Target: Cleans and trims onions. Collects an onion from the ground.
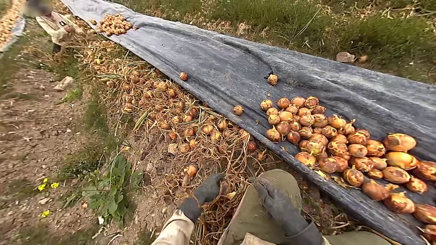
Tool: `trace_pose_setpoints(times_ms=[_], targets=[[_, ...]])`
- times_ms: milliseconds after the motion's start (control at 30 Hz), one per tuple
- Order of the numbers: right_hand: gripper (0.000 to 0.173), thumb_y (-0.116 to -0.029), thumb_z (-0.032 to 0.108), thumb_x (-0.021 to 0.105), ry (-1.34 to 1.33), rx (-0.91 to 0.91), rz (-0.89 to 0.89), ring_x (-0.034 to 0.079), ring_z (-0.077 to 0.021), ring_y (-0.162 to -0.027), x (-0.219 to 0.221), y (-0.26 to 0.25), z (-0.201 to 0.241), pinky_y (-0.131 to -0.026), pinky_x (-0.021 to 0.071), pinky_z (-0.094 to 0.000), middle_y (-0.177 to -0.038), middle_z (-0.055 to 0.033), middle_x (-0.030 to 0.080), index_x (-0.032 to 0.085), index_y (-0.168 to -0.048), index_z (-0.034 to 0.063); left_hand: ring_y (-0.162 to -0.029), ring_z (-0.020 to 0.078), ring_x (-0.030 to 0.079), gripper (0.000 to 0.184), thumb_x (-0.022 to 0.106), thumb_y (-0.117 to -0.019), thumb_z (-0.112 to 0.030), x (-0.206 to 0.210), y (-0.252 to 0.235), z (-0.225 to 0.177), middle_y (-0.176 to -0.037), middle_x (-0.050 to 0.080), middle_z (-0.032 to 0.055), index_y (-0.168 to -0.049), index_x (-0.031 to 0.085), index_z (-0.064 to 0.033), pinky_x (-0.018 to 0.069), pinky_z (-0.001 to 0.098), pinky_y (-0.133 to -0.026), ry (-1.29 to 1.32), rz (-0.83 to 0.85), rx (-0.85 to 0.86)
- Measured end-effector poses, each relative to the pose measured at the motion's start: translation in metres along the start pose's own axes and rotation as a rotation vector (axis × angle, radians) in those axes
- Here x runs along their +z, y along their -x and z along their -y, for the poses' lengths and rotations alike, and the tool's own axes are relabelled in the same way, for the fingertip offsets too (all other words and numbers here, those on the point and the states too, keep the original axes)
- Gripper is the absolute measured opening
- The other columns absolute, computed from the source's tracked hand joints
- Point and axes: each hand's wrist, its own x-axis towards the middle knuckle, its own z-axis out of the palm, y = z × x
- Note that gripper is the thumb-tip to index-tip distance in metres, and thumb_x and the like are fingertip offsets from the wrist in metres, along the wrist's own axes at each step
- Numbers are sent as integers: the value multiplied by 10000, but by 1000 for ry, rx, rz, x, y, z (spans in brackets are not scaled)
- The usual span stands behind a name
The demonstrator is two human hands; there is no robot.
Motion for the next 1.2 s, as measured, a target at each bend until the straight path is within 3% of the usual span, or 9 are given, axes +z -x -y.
trace_pose_setpoints(times_ms=[167, 333, 467, 600, 700, 867, 1000, 1100, 1200], targets=[[526, -1045, 590, 397, -61, 54, -73, 610, -168, -679, 5, 27, -18, -613, 545, -387, -900, -37, 647, 604, -1393, 255, -1310, 489, 525, 867, 794, -789, -236, 39, -3, -35, -1477, 484, 277, -1562, 415, -129, 513, 664, -984, -391, 77, -95], [522, -1053, 583, 383, -57, 74, -87, 590, -181, -629, 10, 34, -37, -587, 536, -403, -814, -38, 623, 622, -1357, 234, -1328, 491, 514, 852, 769, -788, -39, 58, -3, -33, -1481, 520, 242, -1557, 405, -82, 467, 667, -1037, -529, -6, 52], [535, -1048, 601, 374, -1, 71, -72, 620, -191, -662, 11, 38, -26, -625, 554, -422, -842, -45, 643, 627, -1344, 234, -1260, 420, 602, 828, 790, -791, -290, 32, -7, -35, -1440, 571, 188, -1538, 450, -179, 530, 661, -957, -331, 21, -119], [518, -1080, 535, 308, 85, -74, -112, 655, -166, -774, 4, 40, -15, -730, 569, -418, -966, -41, 683, 607, -1388, 244, -1192, 175, 662, 948, 871, -742, -511, -24, 56, -54, -1356, 645, 53, -1524, 421, -220, 553, 446, -1038, 126, -299, -19], [555, -1061, 568, 365, 120, -136, -69, 699, -177, -930, 5, 34, 12, -851, 573, -435, -1112, -68, 717, 534, -1473, 236, -1187, 102, 651, 923, 952, -701, -358, -36, 107, -71, -1325, 641, 22, -1453, 457, -152, 589, 329, -1015, 459, -456, 261], [708, -984, 623, 509, -239, -261, -36, 664, -114, -755, 30, 33, 50, -672, 593, -343, -1038, -59, 687, 504, -1446, 86, -1240, 159, 639, 950, 964, -696, -261, -38, 144, -108, -1373, 639, 42, -1490, 461, -120, 574, 358, -1060, 480, -480, 522], [683, -1049, 588, 388, -330, -243, -242, 635, -67, -1180, 53, 37, 50, -1040, 522, -306, -1292, -81, 673, 534, -1444, 51, -1305, 126, 589, 909, 924, -760, -334, -39, 150, -104, -1434, 604, 55, -1518, 473, -116, 513, 341, -1122, 257, -452, 562], [615, -1076, 529, 363, -219, -249, -274, 674, -97, -1084, 56, 38, 45, -983, 543, -323, -1131, -92, 717, 630, -1316, 30, -1249, 58, 622, 903, 886, -797, -420, -40, 160, -103, -1375, 652, 20, -1539, 455, -140, 527, 305, -1095, 251, -292, 399], [427, -990, 273, 554, 131, -675, -381, 745, -203, -866, 60, 27, 19, -758, 618, -422, -998, -110, 762, 655, -1331, 36, -1122, 97, 693, 780, 866, -809, -418, -30, 167, -95, -1248, 713, 22, -1454, 533, -132, 584, 336, -1000, 520, -74, 199]])
